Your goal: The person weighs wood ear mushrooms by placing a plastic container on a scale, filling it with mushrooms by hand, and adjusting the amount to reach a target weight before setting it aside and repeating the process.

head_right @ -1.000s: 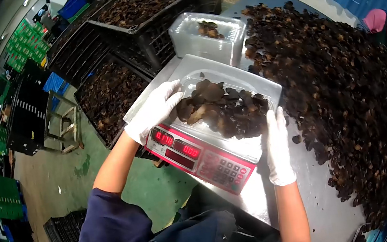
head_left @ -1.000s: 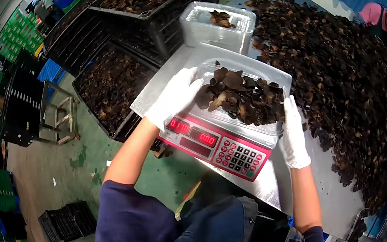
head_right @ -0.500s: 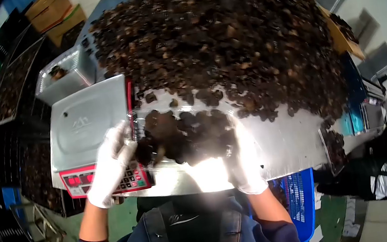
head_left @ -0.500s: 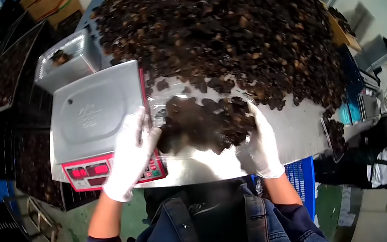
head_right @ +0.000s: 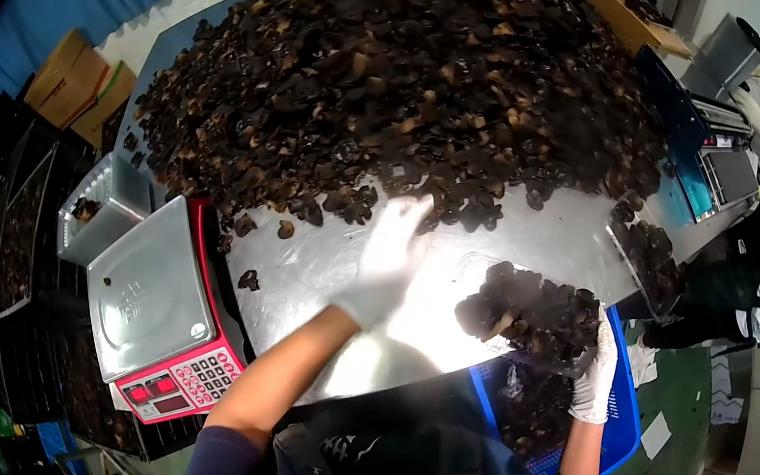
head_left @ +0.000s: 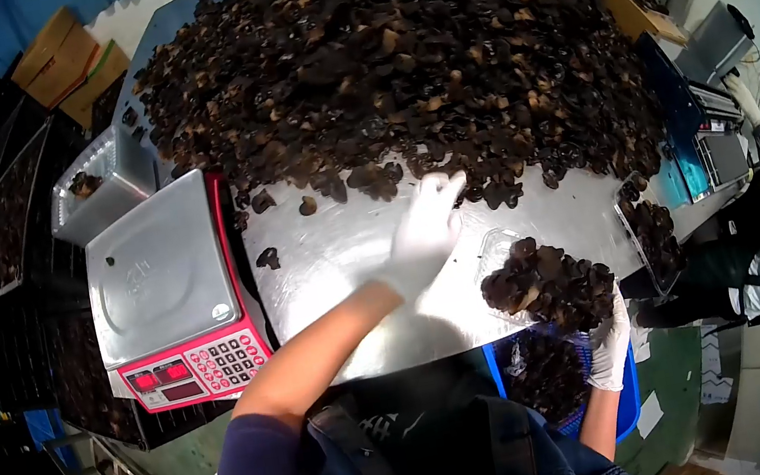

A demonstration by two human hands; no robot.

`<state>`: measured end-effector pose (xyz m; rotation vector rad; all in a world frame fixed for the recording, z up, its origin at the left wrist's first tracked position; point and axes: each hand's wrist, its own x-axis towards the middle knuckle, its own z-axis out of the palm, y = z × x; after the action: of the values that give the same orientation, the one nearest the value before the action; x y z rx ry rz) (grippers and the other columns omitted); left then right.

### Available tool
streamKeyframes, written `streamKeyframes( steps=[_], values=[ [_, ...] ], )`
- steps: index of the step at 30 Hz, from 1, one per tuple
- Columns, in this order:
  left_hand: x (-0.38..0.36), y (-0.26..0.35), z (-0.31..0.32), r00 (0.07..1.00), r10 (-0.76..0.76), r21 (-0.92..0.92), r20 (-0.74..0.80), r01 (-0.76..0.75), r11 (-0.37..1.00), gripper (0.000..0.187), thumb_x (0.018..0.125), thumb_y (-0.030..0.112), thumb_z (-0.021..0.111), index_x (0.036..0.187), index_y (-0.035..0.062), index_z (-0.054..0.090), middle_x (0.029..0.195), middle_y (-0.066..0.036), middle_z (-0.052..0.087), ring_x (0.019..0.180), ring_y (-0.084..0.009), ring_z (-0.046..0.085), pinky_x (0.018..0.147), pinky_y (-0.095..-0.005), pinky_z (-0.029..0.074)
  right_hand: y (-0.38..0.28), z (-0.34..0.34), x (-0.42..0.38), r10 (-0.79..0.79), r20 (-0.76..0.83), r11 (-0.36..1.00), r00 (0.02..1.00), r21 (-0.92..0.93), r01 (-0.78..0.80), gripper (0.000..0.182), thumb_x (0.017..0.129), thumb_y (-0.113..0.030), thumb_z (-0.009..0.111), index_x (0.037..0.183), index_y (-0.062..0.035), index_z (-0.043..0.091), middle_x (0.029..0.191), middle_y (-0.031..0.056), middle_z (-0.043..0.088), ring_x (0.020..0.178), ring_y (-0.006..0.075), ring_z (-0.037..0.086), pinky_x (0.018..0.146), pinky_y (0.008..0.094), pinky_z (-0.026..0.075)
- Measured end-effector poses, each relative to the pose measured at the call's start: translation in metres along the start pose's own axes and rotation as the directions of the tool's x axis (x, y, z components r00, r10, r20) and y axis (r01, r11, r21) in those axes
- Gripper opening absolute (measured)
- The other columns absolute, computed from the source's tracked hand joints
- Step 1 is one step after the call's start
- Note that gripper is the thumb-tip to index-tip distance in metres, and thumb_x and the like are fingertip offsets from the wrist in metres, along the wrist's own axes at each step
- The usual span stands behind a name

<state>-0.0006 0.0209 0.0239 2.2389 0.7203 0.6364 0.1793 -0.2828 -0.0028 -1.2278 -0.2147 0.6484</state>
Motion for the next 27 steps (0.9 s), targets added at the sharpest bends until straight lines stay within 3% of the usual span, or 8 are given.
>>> streamKeyframes(
  steps=[4,8,15,18,20,21,24,27],
  values=[
    [0.06,-0.002,0.007,0.993,-0.074,0.255,0.089,0.049,0.966,0.048,0.083,0.013,0.071,0.13,0.007,0.061,0.121,-0.017,0.055,0.11,-0.0329,0.058,0.095,-0.039,0.051,-0.001,-0.015,0.004,-0.04,-0.066,0.999,0.997,0.014,0.041,0.046,0.104,-0.033,0.049,0.139,-0.0034,0.053,0.137,0.0112,0.057,0.123,0.0264,0.057,0.105,0.0435,0.046],
    [0.078,-0.029,0.017,0.995,-0.099,0.03,0.008,0.098,0.995,0.02,0.082,0.005,0.063,0.1,-0.0008,0.07,0.101,-0.017,0.062,0.092,-0.0316,0.064,0.085,-0.0361,0.052,-0.002,-0.014,0.012,-0.102,-0.105,0.995,0.989,0.007,0.104,0.047,0.104,-0.033,0.048,0.14,-0.0029,0.051,0.138,0.0111,0.056,0.123,0.0253,0.056,0.107,0.0421,0.044],
    [0.044,0.021,0.011,0.968,-0.151,-0.426,-0.198,0.054,0.903,0.02,0.086,0.0,0.059,0.104,0.0006,0.067,0.094,-0.006,0.058,0.073,-0.0123,0.053,0.071,-0.0252,0.049,0.012,-0.025,0.019,-0.202,-0.279,0.969,0.939,-0.199,0.149,0.043,0.106,-0.026,0.046,0.138,0.0012,0.053,0.136,0.0084,0.056,0.122,0.0192,0.056,0.106,0.0357,0.044],
    [0.021,0.06,0.037,0.99,-0.079,-0.374,0.116,0.117,0.92,0.025,0.091,0.007,0.06,0.115,0.0011,0.064,0.105,-0.01,0.062,0.089,-0.0184,0.062,0.082,-0.03,0.053,0.011,-0.025,0.018,-0.158,-0.292,0.986,0.943,-0.096,0.136,0.042,0.106,-0.026,0.045,0.137,0.0013,0.054,0.136,0.0084,0.057,0.12,0.0188,0.057,0.106,0.0348,0.044],
    [0.01,0.039,0.089,0.965,0.26,0.027,0.036,-0.261,0.965,0.035,0.092,0.012,0.06,0.125,0.0027,0.059,0.115,-0.017,0.061,0.106,-0.0285,0.061,0.093,-0.0371,0.051,0.009,-0.023,0.014,-0.161,-0.299,0.987,0.94,-0.069,0.147,0.042,0.106,-0.026,0.045,0.137,0.0013,0.054,0.136,0.0085,0.057,0.12,0.0194,0.058,0.105,0.0351,0.045],
    [0.006,0.048,0.091,0.976,0.061,-0.115,0.209,-0.038,0.993,0.041,0.092,0.012,0.059,0.132,0.0035,0.056,0.123,-0.021,0.057,0.115,-0.0354,0.055,0.1,-0.0411,0.046,0.008,-0.023,0.013,-0.164,-0.305,0.986,0.938,-0.043,0.158,0.042,0.106,-0.026,0.045,0.137,0.0013,0.053,0.136,0.0087,0.057,0.119,0.02,0.058,0.105,0.0354,0.046],
    [0.006,0.053,0.1,0.96,0.033,-0.24,0.278,0.036,0.97,0.046,0.096,0.018,0.054,0.138,0.0004,0.05,0.135,-0.024,0.051,0.127,-0.0399,0.047,0.108,-0.0427,0.04,0.007,-0.034,0.009,-0.208,-0.311,0.978,0.927,-0.058,0.2,0.043,0.107,-0.026,0.043,0.139,0.0001,0.052,0.136,0.0093,0.057,0.119,0.0216,0.059,0.104,0.0368,0.047],
    [0.014,0.046,0.101,0.978,0.167,-0.155,0.125,-0.146,0.977,0.041,0.093,0.01,0.054,0.132,-0.0031,0.054,0.132,-0.023,0.053,0.121,-0.0371,0.052,0.104,-0.0411,0.044,0.006,-0.047,0.007,-0.223,-0.337,0.975,0.915,-0.055,0.217,0.043,0.107,-0.027,0.042,0.14,-0.0017,0.051,0.136,0.0098,0.057,0.121,0.0225,0.057,0.105,0.0379,0.047]
  ],
)
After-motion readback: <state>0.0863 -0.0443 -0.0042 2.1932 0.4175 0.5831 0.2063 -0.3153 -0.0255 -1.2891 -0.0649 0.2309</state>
